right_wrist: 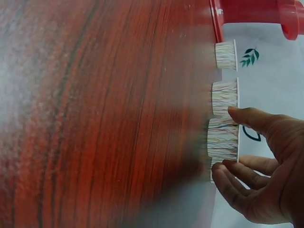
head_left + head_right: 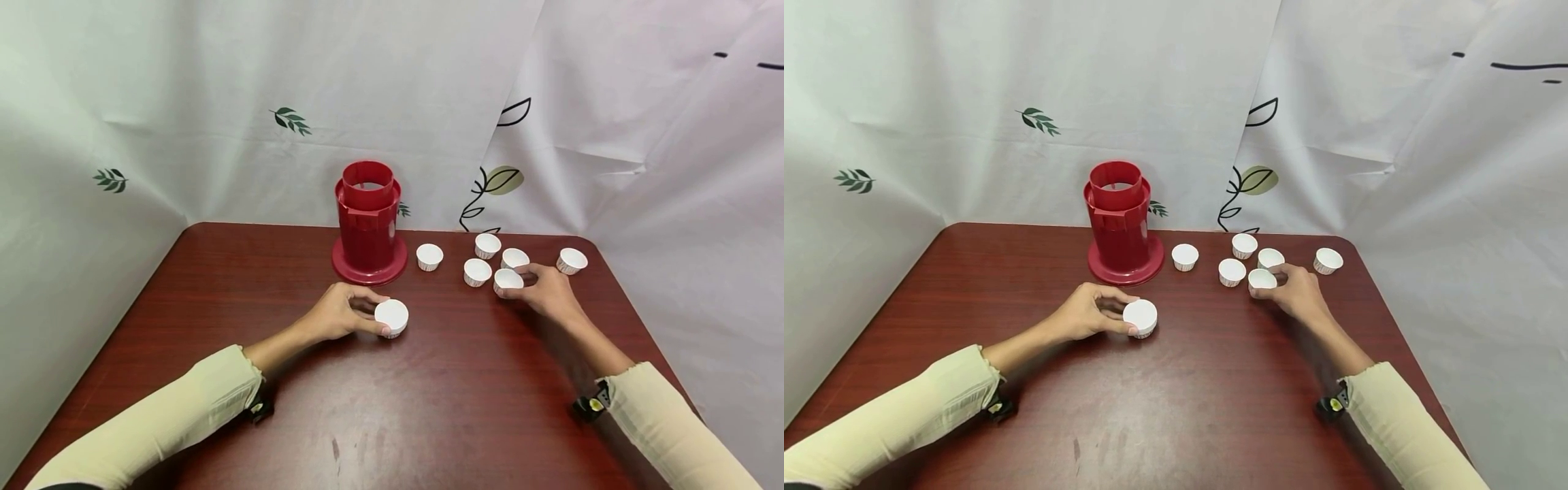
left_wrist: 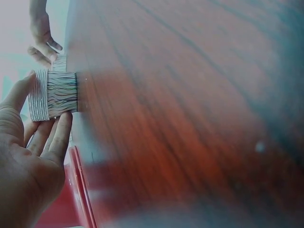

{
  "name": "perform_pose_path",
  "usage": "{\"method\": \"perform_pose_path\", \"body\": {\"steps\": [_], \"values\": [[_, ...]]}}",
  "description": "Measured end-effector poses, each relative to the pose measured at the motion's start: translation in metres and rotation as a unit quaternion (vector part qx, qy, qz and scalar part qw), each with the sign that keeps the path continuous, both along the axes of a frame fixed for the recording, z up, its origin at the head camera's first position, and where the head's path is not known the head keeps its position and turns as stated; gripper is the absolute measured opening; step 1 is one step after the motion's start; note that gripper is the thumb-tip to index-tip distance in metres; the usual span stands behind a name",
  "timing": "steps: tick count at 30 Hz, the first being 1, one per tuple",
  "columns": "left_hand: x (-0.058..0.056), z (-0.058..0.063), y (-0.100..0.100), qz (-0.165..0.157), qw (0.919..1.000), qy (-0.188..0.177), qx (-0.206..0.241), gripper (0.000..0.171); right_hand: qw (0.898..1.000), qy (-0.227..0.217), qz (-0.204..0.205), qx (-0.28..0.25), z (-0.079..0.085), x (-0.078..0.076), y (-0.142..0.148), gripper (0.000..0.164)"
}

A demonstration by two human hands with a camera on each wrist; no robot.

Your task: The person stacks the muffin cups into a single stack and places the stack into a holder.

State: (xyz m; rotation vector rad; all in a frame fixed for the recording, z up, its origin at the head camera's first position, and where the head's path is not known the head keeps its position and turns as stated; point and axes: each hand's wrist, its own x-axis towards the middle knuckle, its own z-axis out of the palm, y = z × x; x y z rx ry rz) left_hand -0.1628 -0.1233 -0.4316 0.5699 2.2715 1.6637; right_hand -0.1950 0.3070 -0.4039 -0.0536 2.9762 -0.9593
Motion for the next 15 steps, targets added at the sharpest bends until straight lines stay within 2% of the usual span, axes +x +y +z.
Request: {"method": "perform_pose_path", "body": {"steps": [15], "values": [[-0.0003,-0.0009,0.0007,-0.002,0.9997,-0.017,0.016,0.05,1.0,-0.005,0.006,-0.016,0.0066,0.0091,-0.0056,0.071]]}}
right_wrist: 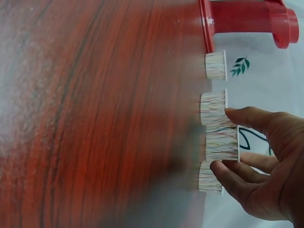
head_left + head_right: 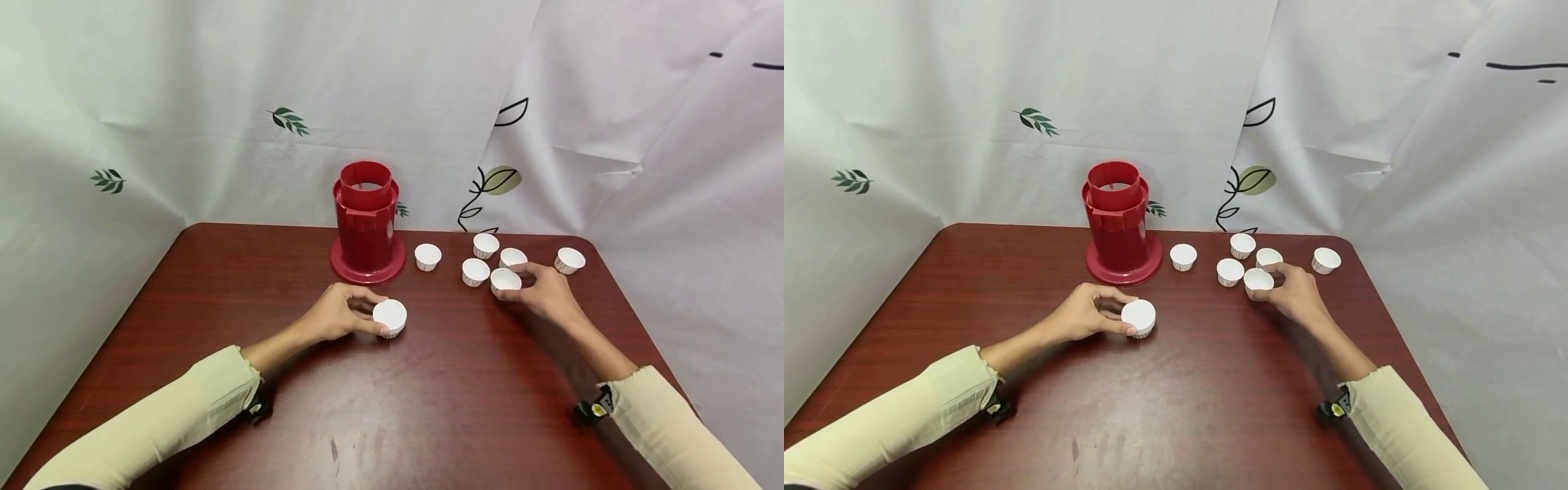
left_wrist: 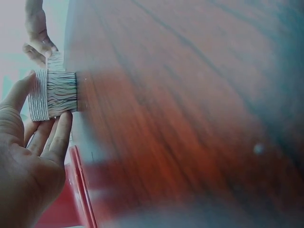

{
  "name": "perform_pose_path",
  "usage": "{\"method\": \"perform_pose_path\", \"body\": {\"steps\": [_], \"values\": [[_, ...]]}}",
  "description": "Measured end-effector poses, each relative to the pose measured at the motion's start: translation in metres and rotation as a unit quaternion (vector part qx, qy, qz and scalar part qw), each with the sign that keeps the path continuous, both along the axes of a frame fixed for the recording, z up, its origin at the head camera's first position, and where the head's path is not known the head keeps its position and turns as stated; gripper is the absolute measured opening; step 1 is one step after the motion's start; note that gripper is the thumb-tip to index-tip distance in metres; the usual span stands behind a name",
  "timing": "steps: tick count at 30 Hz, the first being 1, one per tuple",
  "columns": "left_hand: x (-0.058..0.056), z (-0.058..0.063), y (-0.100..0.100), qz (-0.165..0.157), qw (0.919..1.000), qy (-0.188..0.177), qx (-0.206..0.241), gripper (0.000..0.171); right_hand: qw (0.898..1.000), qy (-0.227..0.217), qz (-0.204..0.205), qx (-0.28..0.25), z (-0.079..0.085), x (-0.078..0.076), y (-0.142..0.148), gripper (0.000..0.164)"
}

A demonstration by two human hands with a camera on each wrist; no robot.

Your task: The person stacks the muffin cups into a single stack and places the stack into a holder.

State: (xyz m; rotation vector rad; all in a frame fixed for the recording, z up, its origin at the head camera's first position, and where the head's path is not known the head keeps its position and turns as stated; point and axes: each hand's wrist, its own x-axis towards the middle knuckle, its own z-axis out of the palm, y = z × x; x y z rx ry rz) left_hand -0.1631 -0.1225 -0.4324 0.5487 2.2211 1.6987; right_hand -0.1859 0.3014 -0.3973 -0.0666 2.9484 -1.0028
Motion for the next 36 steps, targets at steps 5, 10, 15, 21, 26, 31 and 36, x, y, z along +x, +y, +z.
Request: {"method": "perform_pose_path", "body": {"steps": [5,10,15,21,26,31,36], "values": [[-0.001,0.0,0.0,0.001,1.0,0.0,0.003,0.049,1.0,0.01,0.005,-0.005,0.006,0.001,-0.003,0.071],[-0.001,-0.001,0.001,0.001,1.0,0.0,0.003,0.048,0.999,0.024,0.012,-0.019,0.011,0.003,-0.007,0.07],[0.0,0.0,0.0,0.001,1.0,0.002,0.002,0.048,0.999,0.026,0.021,-0.033,0.013,0.003,-0.012,0.066],[0.0,-0.001,0.0,-0.003,1.0,0.004,0.004,0.047,0.999,0.027,0.031,-0.031,0.01,0.001,-0.023,0.065],[-0.001,-0.002,0.0,-0.001,1.0,0.003,-0.004,0.047,0.998,0.028,0.04,-0.038,0.009,0.002,-0.032,0.065],[-0.002,-0.003,0.0,-0.002,1.0,0.003,-0.003,0.048,0.997,0.031,0.048,-0.052,0.011,0.005,-0.04,0.066],[-0.002,-0.002,0.0,-0.003,1.0,0.0,0.0,0.047,0.996,0.028,0.055,-0.07,0.015,0.006,-0.049,0.064]]}}
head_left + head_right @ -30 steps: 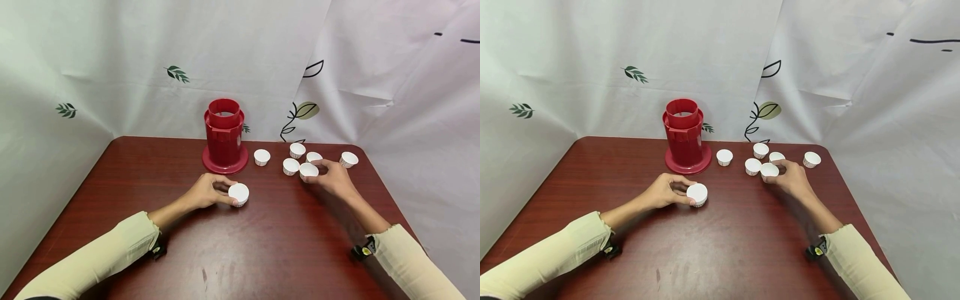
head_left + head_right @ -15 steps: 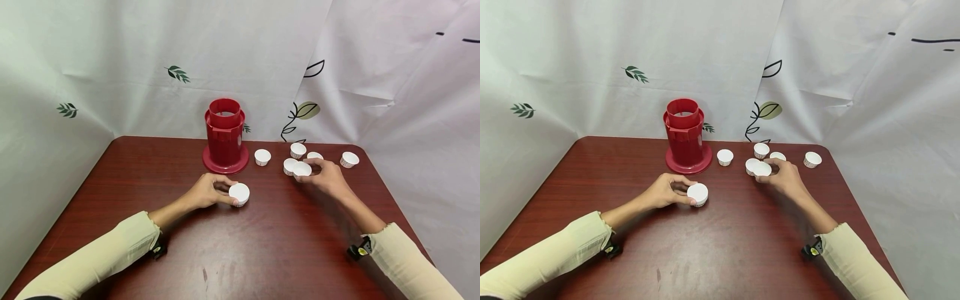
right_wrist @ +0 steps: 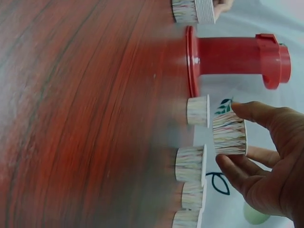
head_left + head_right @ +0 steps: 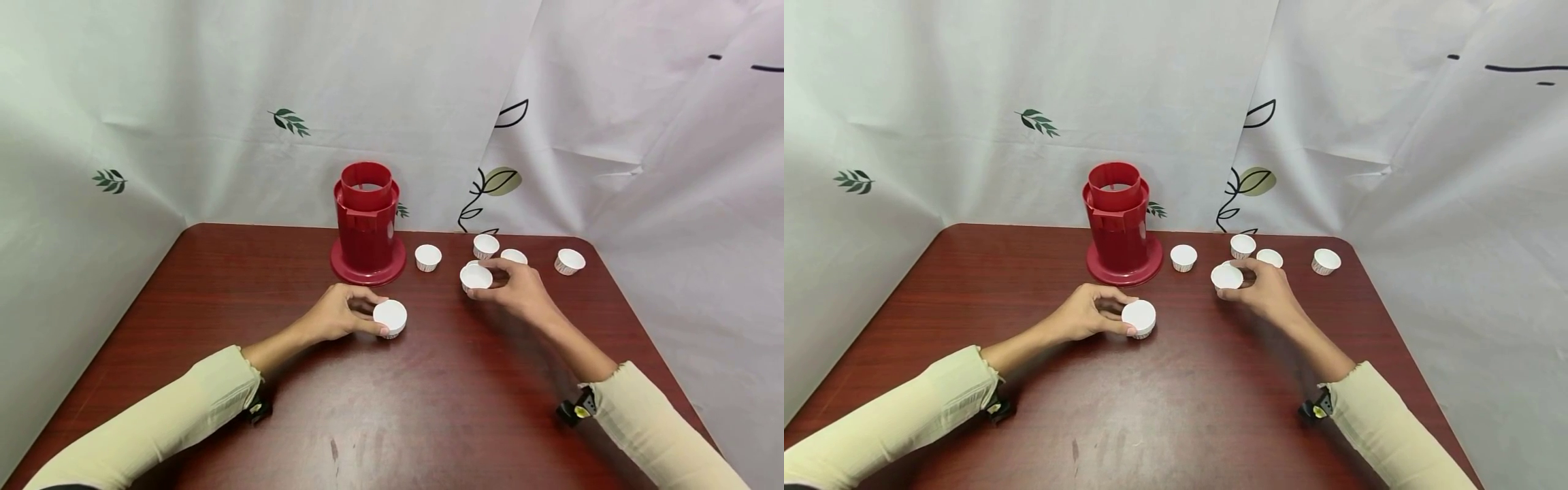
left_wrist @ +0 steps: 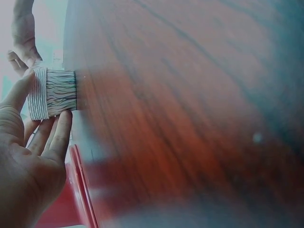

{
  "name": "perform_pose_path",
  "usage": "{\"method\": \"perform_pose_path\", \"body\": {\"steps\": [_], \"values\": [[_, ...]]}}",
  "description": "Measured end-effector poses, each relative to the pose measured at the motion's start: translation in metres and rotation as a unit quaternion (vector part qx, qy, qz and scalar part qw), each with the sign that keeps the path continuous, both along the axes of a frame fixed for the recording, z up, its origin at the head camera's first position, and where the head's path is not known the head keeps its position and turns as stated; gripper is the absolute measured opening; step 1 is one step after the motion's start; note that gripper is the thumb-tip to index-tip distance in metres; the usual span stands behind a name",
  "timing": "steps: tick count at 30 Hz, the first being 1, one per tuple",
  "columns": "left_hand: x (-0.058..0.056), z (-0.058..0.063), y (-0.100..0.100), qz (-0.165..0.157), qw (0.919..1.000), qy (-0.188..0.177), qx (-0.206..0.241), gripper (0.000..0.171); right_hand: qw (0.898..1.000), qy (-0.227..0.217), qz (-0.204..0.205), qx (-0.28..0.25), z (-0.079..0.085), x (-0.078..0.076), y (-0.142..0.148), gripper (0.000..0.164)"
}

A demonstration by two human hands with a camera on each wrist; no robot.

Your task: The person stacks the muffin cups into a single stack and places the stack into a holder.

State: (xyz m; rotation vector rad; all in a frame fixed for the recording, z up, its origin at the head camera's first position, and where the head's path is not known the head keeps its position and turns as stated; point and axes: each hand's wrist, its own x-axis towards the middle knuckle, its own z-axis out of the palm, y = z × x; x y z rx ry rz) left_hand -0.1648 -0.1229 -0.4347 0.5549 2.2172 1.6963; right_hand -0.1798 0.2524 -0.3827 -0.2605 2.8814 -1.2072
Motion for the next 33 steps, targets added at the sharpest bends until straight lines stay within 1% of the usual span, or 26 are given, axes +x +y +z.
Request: {"method": "perform_pose_path", "body": {"steps": [3,8,14,23,33], "values": [[0.0,0.0,0.0,-0.001,1.0,-0.001,0.001,0.047,1.0,-0.007,0.005,-0.009,0.0,0.001,-0.006,0.064],[0.001,0.002,0.0,-0.003,1.0,0.005,0.003,0.047,0.999,-0.017,0.017,-0.022,-0.001,0.002,-0.017,0.067],[0.001,0.001,0.001,-0.003,0.9999,0.005,0.012,0.047,0.999,-0.012,0.042,-0.033,-0.005,0.003,-0.028,0.065],[0.001,0.001,0.0,-0.002,0.9999,0.007,0.01,0.047,0.998,-0.022,0.045,-0.027,-0.007,0.005,-0.046,0.063],[0.002,0.001,0.0,-0.002,0.9999,0.005,0.012,0.047,0.995,-0.037,0.064,-0.062,-0.008,0.009,-0.058,0.062]]}}
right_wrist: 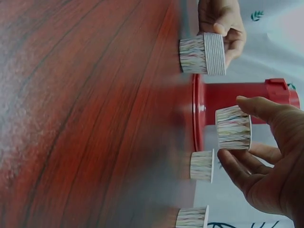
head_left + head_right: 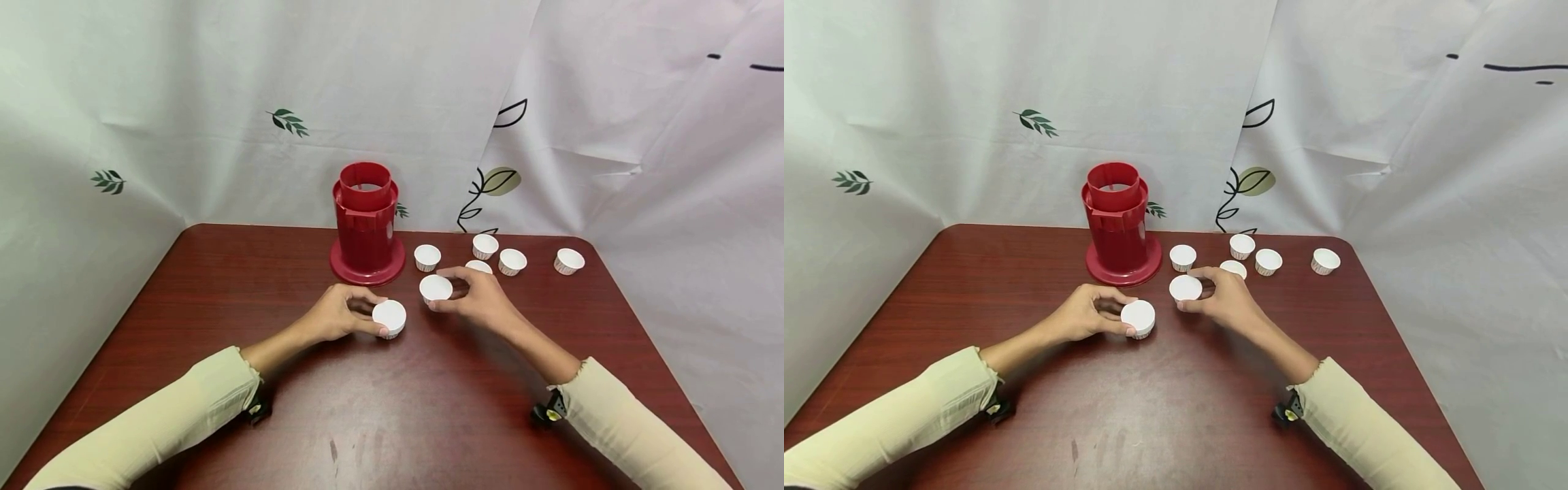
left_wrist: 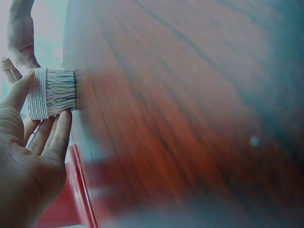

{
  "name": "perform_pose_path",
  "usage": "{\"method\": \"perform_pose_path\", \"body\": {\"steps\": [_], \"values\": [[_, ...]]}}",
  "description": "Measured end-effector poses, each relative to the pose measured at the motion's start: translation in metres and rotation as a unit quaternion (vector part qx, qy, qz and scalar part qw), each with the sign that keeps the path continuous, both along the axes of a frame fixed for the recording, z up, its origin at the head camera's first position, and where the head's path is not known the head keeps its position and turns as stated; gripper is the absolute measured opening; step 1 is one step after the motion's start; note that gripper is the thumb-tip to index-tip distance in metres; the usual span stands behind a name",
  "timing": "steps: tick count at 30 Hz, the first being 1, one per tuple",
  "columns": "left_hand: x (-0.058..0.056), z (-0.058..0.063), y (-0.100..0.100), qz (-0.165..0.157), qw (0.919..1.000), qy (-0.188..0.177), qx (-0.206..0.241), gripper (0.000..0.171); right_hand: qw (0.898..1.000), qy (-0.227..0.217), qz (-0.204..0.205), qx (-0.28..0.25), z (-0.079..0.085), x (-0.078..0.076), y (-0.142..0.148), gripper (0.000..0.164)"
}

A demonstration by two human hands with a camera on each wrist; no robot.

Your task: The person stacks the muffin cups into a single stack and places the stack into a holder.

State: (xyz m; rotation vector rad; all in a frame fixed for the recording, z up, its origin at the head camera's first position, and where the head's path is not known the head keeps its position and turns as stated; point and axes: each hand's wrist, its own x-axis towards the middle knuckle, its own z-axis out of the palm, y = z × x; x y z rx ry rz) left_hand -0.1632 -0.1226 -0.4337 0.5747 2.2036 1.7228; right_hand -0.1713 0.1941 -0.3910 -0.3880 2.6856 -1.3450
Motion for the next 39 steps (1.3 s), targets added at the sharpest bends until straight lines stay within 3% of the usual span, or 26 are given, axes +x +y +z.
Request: {"method": "perform_pose_path", "body": {"steps": [24,39], "values": [[-0.001,0.0,0.0,0.001,0.9998,0.017,-0.015,0.046,0.998,0.001,0.048,-0.036,0.012,0.014,-0.035,0.06],[0.001,-0.002,-0.001,-0.001,0.9995,0.027,-0.016,0.044,0.992,0.013,0.098,-0.08,0.005,0.019,-0.053,0.054]]}}
